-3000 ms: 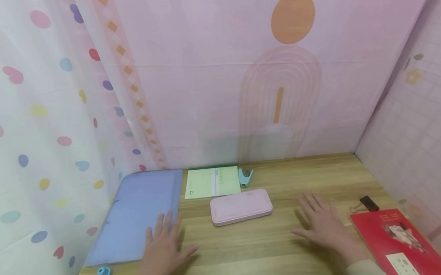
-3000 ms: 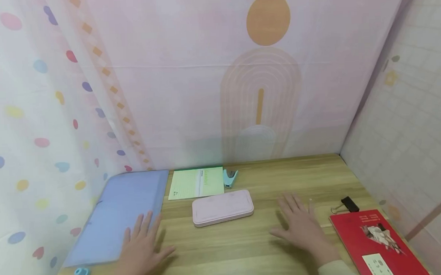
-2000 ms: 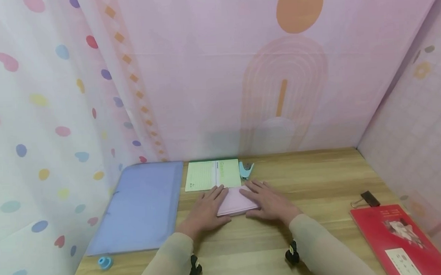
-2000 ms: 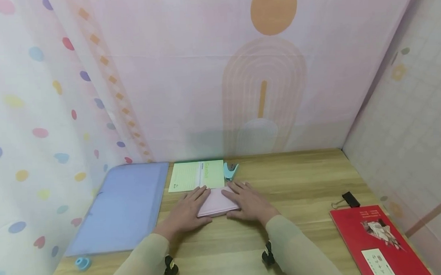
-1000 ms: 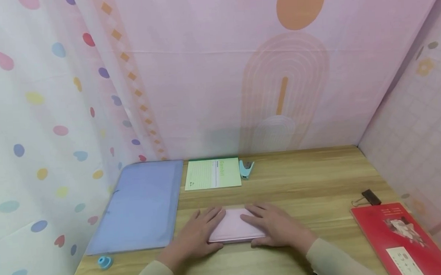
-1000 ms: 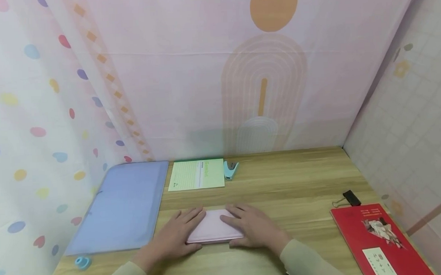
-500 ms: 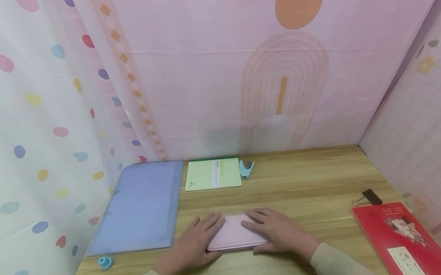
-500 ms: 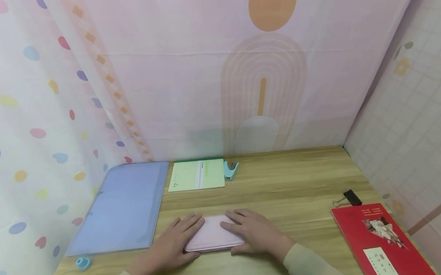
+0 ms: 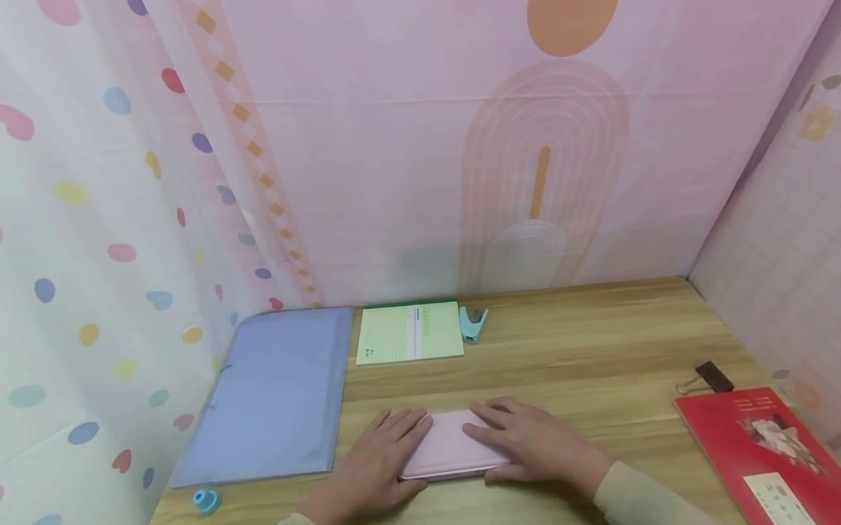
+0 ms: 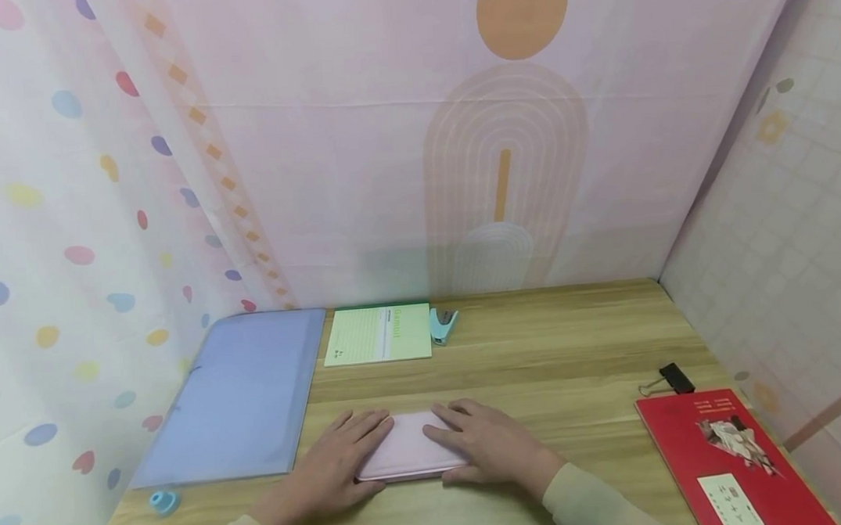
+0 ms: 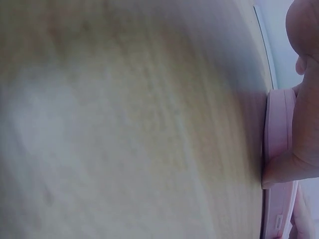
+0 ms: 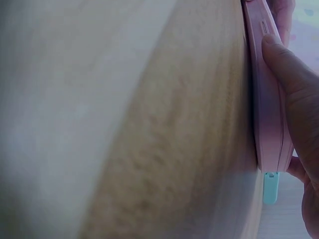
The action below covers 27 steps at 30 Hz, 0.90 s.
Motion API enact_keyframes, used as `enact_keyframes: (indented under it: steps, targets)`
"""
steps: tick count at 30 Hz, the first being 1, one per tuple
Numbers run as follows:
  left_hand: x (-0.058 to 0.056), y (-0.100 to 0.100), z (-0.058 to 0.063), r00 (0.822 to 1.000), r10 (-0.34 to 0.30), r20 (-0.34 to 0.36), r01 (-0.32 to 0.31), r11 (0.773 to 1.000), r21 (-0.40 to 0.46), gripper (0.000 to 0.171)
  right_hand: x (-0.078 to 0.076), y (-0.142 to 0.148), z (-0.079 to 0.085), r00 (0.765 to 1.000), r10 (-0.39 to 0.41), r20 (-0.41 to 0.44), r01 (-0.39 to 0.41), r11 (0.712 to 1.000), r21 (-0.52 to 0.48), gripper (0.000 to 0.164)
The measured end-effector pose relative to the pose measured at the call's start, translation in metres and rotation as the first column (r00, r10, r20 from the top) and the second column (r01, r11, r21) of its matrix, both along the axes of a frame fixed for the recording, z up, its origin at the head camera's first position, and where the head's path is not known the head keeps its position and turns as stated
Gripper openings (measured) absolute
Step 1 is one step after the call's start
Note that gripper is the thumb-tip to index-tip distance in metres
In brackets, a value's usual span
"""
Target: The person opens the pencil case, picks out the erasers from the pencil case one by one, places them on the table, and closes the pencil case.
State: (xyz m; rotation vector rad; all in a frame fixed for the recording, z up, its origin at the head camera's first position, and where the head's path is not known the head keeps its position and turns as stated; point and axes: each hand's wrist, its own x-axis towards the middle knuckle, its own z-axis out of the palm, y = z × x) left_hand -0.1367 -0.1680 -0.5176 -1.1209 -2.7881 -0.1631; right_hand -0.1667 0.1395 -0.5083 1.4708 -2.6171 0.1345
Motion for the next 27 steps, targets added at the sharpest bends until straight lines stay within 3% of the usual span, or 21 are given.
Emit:
enact_keyframes:
  steps: [9,20,23,27]
  targets:
    - [-0.003,0.001,0.001,0.999,-0.011,-0.034,0.011,1.000,0.001,0.083,0.001,0.000,0.002,1.000,0.008,-0.009,-0.008,1.000,0.016,0.072]
    - [-0.006,0.000,0.002,1.000,-0.005,0.004,0.005,1.000,0.000,0.087,-0.002,-0.002,0.006,0.999,-0.008,0.045,0.009,1.000,-0.014,0.065]
    - [-0.003,-0.001,0.002,0.998,0.030,0.059,-0.031,0.999,0.018,0.090,0.000,0.001,0.006,0.999,-0.012,0.047,0.014,0.999,-0.044,0.065]
    - [0.008,-0.003,0.006,0.985,0.126,0.121,-0.134,0.989,0.066,0.095,0.006,0.011,0.010,1.000,0.015,0.006,-0.014,0.993,-0.120,0.058]
